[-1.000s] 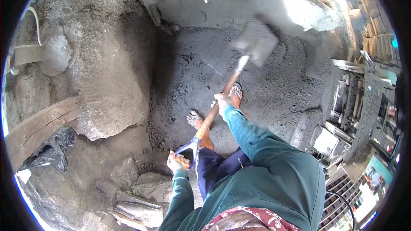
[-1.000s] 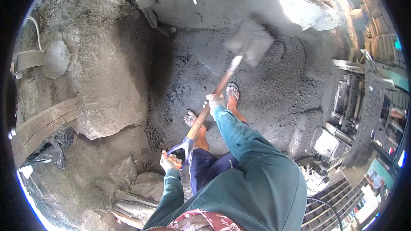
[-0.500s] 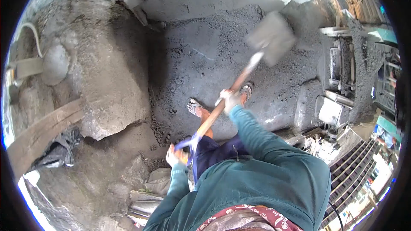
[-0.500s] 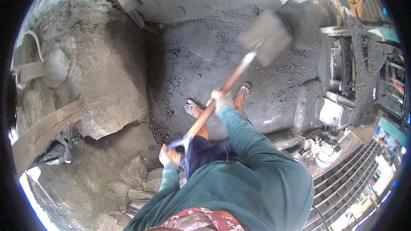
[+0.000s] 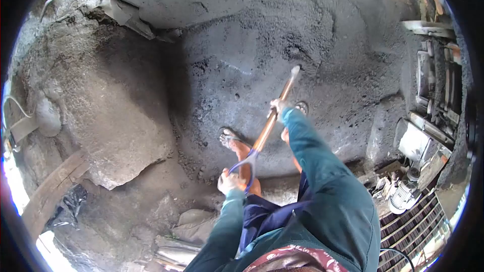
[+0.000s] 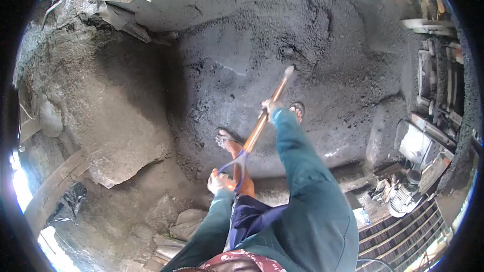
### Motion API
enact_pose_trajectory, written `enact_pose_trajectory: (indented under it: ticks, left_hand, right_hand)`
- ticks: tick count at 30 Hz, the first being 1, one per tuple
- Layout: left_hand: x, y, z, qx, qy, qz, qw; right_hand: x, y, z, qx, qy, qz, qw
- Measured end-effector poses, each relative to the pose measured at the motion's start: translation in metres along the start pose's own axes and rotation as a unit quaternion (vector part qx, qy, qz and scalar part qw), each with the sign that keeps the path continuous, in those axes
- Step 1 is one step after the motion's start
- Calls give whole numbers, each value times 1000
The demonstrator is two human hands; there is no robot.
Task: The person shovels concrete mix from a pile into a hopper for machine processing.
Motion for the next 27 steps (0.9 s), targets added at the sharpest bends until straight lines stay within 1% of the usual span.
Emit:
enact_pose_trajectory:
  ticks: [1, 2, 3, 4, 5, 6, 7, 8, 9, 10, 11, 13, 15, 17, 18, 19, 20, 21, 22, 23, 24, 25, 26, 27]
  left_hand:
    - [-9, -13, 33, 4, 14, 12, 1000]
    - [-4, -36, 31, -55, 5, 23, 998]
    - [3, -53, 28, -118, -4, 39, 992]
    - [-5, -61, 21, -38, 24, 26, 999]
    - [28, -87, -7, -107, 12, 24, 994]
    - [20, -87, -19, -87, 28, 5, 996]
    - [6, -81, -29, -65, 42, -14, 997]
    - [-14, -70, -38, -58, 32, -15, 998]
    - [-29, -59, -48, -51, 20, -15, 998]
    - [7, -81, -84, -71, 16, 27, 997]
    - [5, -77, -102, -92, 10, -7, 996]
    - [-4, -68, -129, -64, -14, -92, 994]
    - [-37, -36, -140, -26, -87, -141, 986]
    - [-69, 0, -132, -8, -102, -124, 987]
    - [-72, 16, -131, -24, -108, -133, 985]
    - [-65, 28, -127, -12, -133, -107, 985]
    - [-83, 47, -116, 4, -149, -76, 986]
    - [-125, 73, -95, 18, -162, -45, 986]
    - [-151, 94, -77, 24, -214, -13, 976]
    - [-148, 108, -64, 34, -233, 39, 971]
    - [-183, 129, -41, 2, -221, 59, 973]
    - [-224, 149, -22, 20, -312, 164, 936]
    - [-199, 157, 8, -100, -240, 279, 924]
    - [-237, 176, 22, -91, -289, 411, 860]
  right_hand:
    - [-11, -29, -11, -7, 51, -44, 998]
    - [-1, -31, -26, -52, 77, -106, 990]
    - [-3, -25, -36, -14, 58, -96, 994]
    - [-32, -29, -29, -78, 120, -74, 987]
    - [-67, -31, -23, -139, 184, -50, 972]
    - [-56, -13, -41, -284, 274, -84, 915]
    - [-68, -3, -43, -282, 286, -87, 912]
    - [-81, 6, -45, -280, 297, -91, 908]
    - [-117, 10, -24, -135, 228, -68, 962]
    - [-140, 15, -19, -78, 198, -58, 975]
    - [-161, 19, -16, -18, 166, -53, 985]
    - [-207, 29, -12, 55, 156, -181, 970]
    - [-313, 2, 21, 105, 143, -268, 947]
    - [-361, -14, 35, 129, 161, -273, 940]
    - [-386, -18, 39, 143, 170, -270, 937]
    - [-418, -31, 44, 151, 126, -302, 933]
    - [-457, -51, 51, 155, 82, -333, 926]
    - [-490, -69, 57, 157, 37, -361, 918]
    - [-515, -86, 60, 185, 13, -372, 910]
    - [-538, -108, 63, 210, -12, -382, 900]
    - [-568, -127, 66, 234, -35, -416, 878]
    - [-594, -147, 65, 254, -57, -449, 855]
    - [-610, -164, 60, 278, -87, -458, 840]
    - [-625, -182, 54, 299, -117, -467, 824]
Point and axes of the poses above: each hand's wrist, its own x-axis towards the middle knuckle, its own z-axis out of the palm, y = z × x, the point moved 2 cm from there along x, towards the middle knuckle, and after that the axes turned 1 degree about -z, right-handed, at the moved point
